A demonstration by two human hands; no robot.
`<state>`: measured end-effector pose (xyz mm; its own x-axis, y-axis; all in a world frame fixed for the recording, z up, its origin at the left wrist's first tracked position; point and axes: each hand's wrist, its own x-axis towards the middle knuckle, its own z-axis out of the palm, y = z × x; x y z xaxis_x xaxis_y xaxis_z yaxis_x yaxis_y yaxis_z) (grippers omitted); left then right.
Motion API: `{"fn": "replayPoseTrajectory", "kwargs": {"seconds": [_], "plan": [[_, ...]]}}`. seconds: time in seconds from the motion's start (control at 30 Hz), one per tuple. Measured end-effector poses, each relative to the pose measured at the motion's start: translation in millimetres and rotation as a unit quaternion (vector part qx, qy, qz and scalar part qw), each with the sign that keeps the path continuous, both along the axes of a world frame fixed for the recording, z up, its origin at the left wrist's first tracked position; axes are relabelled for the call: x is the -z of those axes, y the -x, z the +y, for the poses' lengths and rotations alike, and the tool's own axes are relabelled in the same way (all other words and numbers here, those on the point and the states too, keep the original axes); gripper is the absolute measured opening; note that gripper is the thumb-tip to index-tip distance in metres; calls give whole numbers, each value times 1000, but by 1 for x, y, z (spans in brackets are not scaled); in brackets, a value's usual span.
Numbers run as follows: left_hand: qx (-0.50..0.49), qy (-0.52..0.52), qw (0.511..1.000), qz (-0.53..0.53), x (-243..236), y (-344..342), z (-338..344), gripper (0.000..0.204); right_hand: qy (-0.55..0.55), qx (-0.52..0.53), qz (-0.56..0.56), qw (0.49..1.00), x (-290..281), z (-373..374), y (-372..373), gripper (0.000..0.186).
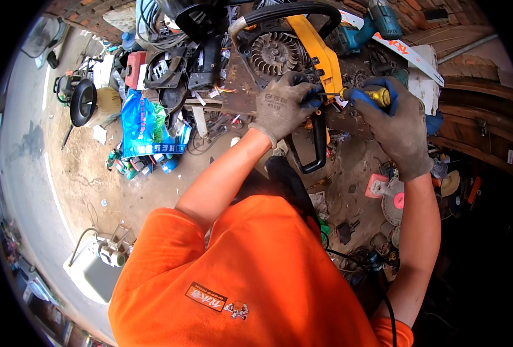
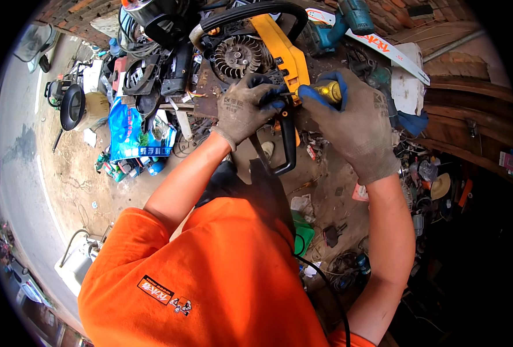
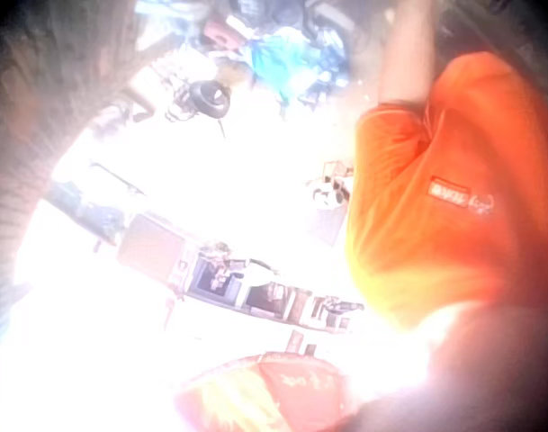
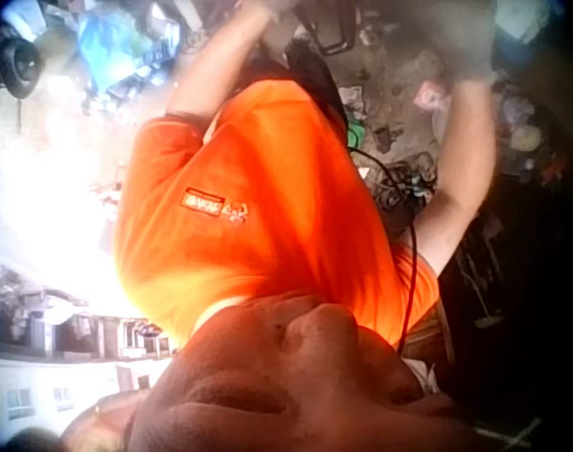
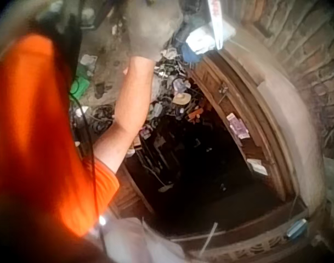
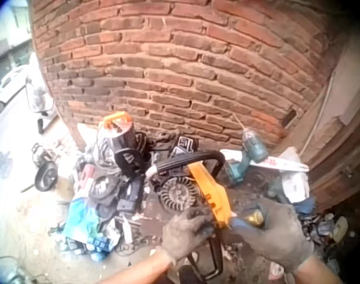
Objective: The person uses a cordless drill and a screwdriver to remove and reattach screws on the housing of a yellow chainsaw. They repeatedly loosen and tighten fasteners on the engine cover while standing in a cluttered workshop.
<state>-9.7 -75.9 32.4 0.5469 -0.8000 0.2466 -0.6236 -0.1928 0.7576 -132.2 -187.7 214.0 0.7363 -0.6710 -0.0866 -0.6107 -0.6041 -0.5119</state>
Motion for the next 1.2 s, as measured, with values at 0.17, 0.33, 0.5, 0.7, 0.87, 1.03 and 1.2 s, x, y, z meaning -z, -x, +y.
{"fn": "replayPoseTrajectory", "kwargs": {"seconds": [0.17, 0.33, 0.5, 0.7, 0.87, 1.03, 1.2], "plan": [[6, -13, 1000, 7, -3, -1, 1, 33, -49, 28, 10, 998, -6, 2, -8, 32], [-7, 5, 1000, 1, -2, 1, -2, 33, -46, -1, -33, 998, 5, -4, -1, 31], [9, 15, 1000, 4, -4, 2, -2, 34, 173, -112, -38, 978, 6, 11, 2, 38], [-18, -9, 998, -64, 7, 2, -2, 31, 156, -70, 70, 983, 2, 32, -20, 45], [1, 103, 994, 23, 42, -2, 3, 41, 126, -290, -49, 947, 9, 5, -28, 27], [18, 2, 992, -123, 28, -2, -3, 28, 102, -374, 79, 918, -23, -20, -27, 28], [-14, 5, 1000, -19, 17, 0, -3, 25, 127, -239, 233, 934, -38, -7, -37, 35]]}}
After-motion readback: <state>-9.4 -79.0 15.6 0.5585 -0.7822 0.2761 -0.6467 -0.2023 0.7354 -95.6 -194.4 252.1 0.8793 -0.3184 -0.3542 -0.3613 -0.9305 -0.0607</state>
